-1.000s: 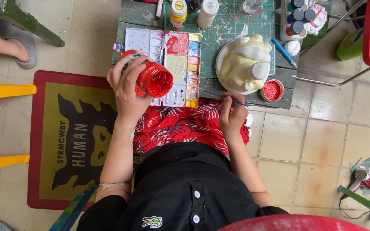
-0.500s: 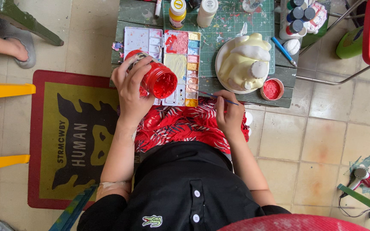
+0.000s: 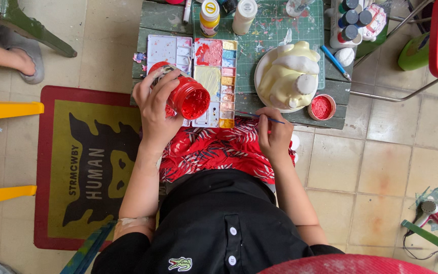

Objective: The person sits on a floor mat and paints a ceramic chef-bear figurine with a brush. They dip the brush into red, black and yellow paint containers, load paint onto a palette, steady the figurine with one hand, and paint details on its face and body.

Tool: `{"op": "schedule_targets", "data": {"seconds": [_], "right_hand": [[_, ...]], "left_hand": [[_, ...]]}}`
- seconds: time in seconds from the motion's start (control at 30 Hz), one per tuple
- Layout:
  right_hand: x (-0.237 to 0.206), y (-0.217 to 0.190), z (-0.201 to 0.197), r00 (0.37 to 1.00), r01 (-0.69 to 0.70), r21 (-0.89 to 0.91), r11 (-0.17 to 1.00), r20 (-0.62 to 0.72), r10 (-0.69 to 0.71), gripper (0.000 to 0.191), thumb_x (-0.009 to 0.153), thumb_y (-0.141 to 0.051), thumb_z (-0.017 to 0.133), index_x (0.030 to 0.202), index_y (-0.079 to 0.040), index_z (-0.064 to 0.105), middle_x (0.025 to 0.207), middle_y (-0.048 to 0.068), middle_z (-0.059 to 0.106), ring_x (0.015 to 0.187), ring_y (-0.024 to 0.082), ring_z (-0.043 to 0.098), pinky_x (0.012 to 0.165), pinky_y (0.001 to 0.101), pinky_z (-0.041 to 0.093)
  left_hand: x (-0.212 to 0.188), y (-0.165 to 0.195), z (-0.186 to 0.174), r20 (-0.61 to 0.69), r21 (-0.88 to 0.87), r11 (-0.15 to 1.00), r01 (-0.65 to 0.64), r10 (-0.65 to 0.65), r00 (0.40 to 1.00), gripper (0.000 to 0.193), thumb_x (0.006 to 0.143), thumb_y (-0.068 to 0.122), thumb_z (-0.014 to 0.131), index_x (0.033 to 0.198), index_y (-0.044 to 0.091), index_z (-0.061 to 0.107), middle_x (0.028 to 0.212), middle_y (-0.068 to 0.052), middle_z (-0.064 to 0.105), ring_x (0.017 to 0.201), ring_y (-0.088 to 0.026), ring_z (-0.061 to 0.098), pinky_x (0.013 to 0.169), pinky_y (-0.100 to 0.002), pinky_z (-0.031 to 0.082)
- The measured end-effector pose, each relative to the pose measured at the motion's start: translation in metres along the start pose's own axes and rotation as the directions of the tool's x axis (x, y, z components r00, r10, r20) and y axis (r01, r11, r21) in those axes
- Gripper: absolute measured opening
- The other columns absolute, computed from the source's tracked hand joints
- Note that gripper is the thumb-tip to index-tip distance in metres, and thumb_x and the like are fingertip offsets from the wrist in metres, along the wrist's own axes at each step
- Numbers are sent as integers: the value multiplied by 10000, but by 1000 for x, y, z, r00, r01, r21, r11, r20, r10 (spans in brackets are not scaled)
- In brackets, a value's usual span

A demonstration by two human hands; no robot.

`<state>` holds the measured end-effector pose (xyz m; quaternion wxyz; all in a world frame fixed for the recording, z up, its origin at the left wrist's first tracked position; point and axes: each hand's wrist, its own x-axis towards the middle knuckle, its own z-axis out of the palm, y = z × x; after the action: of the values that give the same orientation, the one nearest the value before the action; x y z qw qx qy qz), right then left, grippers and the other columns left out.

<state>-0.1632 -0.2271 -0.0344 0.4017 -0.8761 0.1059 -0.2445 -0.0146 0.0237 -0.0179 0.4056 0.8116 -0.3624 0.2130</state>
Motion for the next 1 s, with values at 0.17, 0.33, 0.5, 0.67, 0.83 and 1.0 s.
{"op": "schedule_targets", "data": {"seconds": [0.17, 0.33, 0.5, 0.67, 0.83, 1.0], "right_hand": [[1, 0, 0, 997, 73, 10, 997, 37, -73, 80, 1022, -3, 582, 1060, -27, 648, 803, 83, 719, 607, 159, 662, 583, 291, 500], [3, 0, -1, 1000, 23, 4, 1000, 2, -23, 85, 1025, -3, 587, 1071, -36, 651, 758, 76, 697, 608, 188, 678, 582, 308, 497], [6, 0, -3, 997, 74, -60, 995, -14, -75, 85, 1017, 12, 590, 1052, -40, 647, 808, 94, 711, 631, 203, 685, 605, 317, 508], [6, -3, -3, 992, 122, -66, 990, 38, -120, 80, 1002, 8, 613, 1046, -42, 656, 808, 99, 707, 627, 225, 664, 606, 333, 498], [7, -3, -4, 994, 112, -36, 993, 16, -111, 100, 1006, 14, 599, 1060, -49, 654, 812, 94, 703, 645, 217, 680, 627, 330, 513], [9, -3, -2, 988, 151, -54, 987, 39, -149, 102, 989, 19, 602, 1047, -44, 657, 841, 108, 715, 662, 233, 684, 637, 328, 518]], "left_hand": [[1, 1, 0, 1, 5, 1000, 0, 0, 1000, 773, 778, 18, 934, 1392, 147, 484, 1460, -41, 629, 1433, -298, 500, 1181, -488, 314], [1, 0, 0, -1, -7, 1000, -9, 9, 1000, 781, 772, 43, 947, 1391, 145, 482, 1452, -47, 625, 1424, -301, 497, 1170, -492, 310], [1, -1, 2, -3, 8, 1000, -13, 13, 1000, 777, 787, 17, 934, 1399, 152, 474, 1467, -38, 630, 1441, -295, 498, 1182, -487, 314], [0, -2, 3, -9, 4, 1000, -23, 23, 1000, 785, 780, 26, 942, 1397, 150, 473, 1463, -39, 624, 1432, -295, 495, 1174, -491, 315], [1, -2, 3, -4, 7, 1000, -21, 21, 1000, 790, 776, 31, 944, 1400, 149, 473, 1459, -39, 624, 1437, -298, 492, 1172, -492, 315], [1, -1, 3, -6, 0, 1000, -28, 28, 1000, 790, 781, 29, 945, 1402, 148, 471, 1464, -40, 622, 1440, -297, 487, 1171, -491, 315]]}}
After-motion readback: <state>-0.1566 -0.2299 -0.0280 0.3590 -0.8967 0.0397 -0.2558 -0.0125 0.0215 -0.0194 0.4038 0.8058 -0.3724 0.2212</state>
